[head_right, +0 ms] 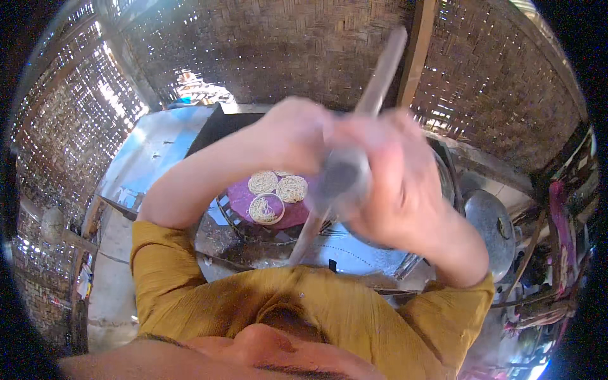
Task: The person shapes round rice crackers by placing a metal ring on a cloth-covered surface and filling it with dough using a spoon and a wooden mold.
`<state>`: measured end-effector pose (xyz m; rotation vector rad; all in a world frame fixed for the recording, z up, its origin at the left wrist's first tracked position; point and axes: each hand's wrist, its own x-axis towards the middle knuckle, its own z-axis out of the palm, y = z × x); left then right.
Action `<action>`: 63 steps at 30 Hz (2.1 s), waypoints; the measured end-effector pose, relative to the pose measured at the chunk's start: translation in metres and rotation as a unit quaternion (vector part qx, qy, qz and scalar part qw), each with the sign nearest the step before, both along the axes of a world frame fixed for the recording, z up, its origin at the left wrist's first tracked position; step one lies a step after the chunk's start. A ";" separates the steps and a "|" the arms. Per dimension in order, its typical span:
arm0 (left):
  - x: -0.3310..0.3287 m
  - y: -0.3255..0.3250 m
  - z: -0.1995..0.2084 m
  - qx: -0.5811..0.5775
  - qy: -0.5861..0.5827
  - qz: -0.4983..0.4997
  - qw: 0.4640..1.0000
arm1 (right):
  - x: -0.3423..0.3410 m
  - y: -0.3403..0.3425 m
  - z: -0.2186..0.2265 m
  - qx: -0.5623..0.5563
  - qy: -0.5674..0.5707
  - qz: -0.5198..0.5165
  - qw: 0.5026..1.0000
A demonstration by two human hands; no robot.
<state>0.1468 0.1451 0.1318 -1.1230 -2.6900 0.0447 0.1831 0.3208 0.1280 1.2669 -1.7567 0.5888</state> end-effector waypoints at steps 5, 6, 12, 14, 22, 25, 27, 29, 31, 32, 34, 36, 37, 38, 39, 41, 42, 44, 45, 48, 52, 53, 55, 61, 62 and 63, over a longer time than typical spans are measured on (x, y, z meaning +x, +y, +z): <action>0.012 0.006 -0.041 0.046 0.052 -0.084 0.994 | 0.012 0.040 -0.017 -0.135 -0.330 0.084 0.931; 0.011 0.003 -0.042 0.059 0.082 -0.087 0.991 | 0.007 0.051 -0.020 -0.158 -0.368 0.092 0.912; -0.026 -0.018 -0.060 0.213 0.020 -0.016 0.977 | -0.003 0.123 -0.035 -0.318 -0.350 -0.013 0.881; -0.053 -0.020 -0.071 0.384 -0.107 -0.018 0.917 | -0.011 0.152 -0.041 -0.467 -0.268 0.041 0.842; -0.072 0.044 -0.118 0.662 -0.258 -0.306 0.634 | -0.073 0.094 -0.119 -0.637 -0.286 0.193 0.689; -0.084 0.024 -0.126 0.745 -0.265 -0.298 0.534 | -0.104 0.097 -0.164 -0.424 -0.413 0.267 0.761; -0.074 0.007 -0.127 0.761 -0.238 -0.260 0.545 | -0.132 0.122 -0.196 -0.078 -0.633 -0.066 0.768; -0.063 -0.002 -0.128 0.776 -0.237 -0.225 0.539 | -0.166 0.155 -0.311 0.074 -0.406 -0.268 0.871; -0.056 -0.014 -0.139 0.784 -0.233 -0.203 0.538 | -0.166 0.176 -0.356 0.184 -0.464 -0.312 0.809; -0.056 -0.023 -0.143 0.783 -0.250 -0.209 0.530 | -0.165 0.180 -0.353 0.236 -0.495 -0.322 0.772; -0.044 -0.045 -0.154 0.801 -0.264 -0.203 0.497 | -0.169 0.189 -0.330 0.329 -0.581 -0.293 0.684; -0.028 -0.060 -0.150 0.806 -0.253 -0.188 0.501 | -0.178 0.217 -0.306 0.357 -0.556 -0.261 0.704; -0.022 -0.070 -0.152 0.803 -0.243 -0.185 0.512 | -0.176 0.223 -0.272 0.376 -0.560 -0.291 0.678; -0.017 -0.081 -0.151 0.797 -0.234 -0.180 0.527 | -0.176 0.229 -0.244 0.392 -0.564 -0.317 0.654; -0.012 -0.092 -0.163 0.816 -0.146 -0.156 0.538 | -0.182 0.242 -0.240 0.410 -0.555 -0.342 0.638; -0.003 -0.090 -0.154 0.830 -0.182 -0.171 0.499 | -0.191 0.256 -0.244 0.434 -0.546 -0.376 0.609; 0.002 -0.100 -0.159 0.838 -0.153 -0.142 0.503 | -0.194 0.257 -0.248 0.439 -0.549 -0.387 0.597; 0.006 -0.106 -0.160 0.837 -0.189 -0.176 0.483 | -0.197 0.256 -0.258 0.448 -0.542 -0.401 0.587; 0.011 -0.110 -0.162 0.843 -0.174 -0.140 0.490 | -0.196 0.254 -0.268 0.452 -0.537 -0.402 0.588; 0.017 -0.112 -0.156 0.849 -0.176 -0.105 0.488 | -0.191 0.254 -0.283 0.452 -0.545 -0.367 0.603; 0.019 -0.112 -0.159 0.823 -0.114 -0.084 0.551 | -0.181 0.236 -0.289 0.437 -0.588 -0.310 0.606; 0.020 -0.113 -0.162 0.817 -0.088 -0.078 0.565 | -0.179 0.229 -0.293 0.437 -0.596 -0.295 0.605; 0.019 -0.116 -0.166 0.807 -0.062 -0.072 0.583 | -0.176 0.217 -0.306 0.437 -0.611 -0.267 0.603; 0.016 -0.103 -0.157 0.821 -0.082 -0.034 0.565 | -0.177 0.217 -0.348 0.372 -0.631 -0.150 0.663; 0.015 -0.102 -0.156 0.820 -0.096 -0.048 0.562 | -0.178 0.217 -0.349 0.368 -0.657 -0.149 0.641; 0.013 -0.101 -0.155 0.819 -0.109 -0.063 0.559 | -0.180 0.215 -0.348 0.363 -0.681 -0.147 0.619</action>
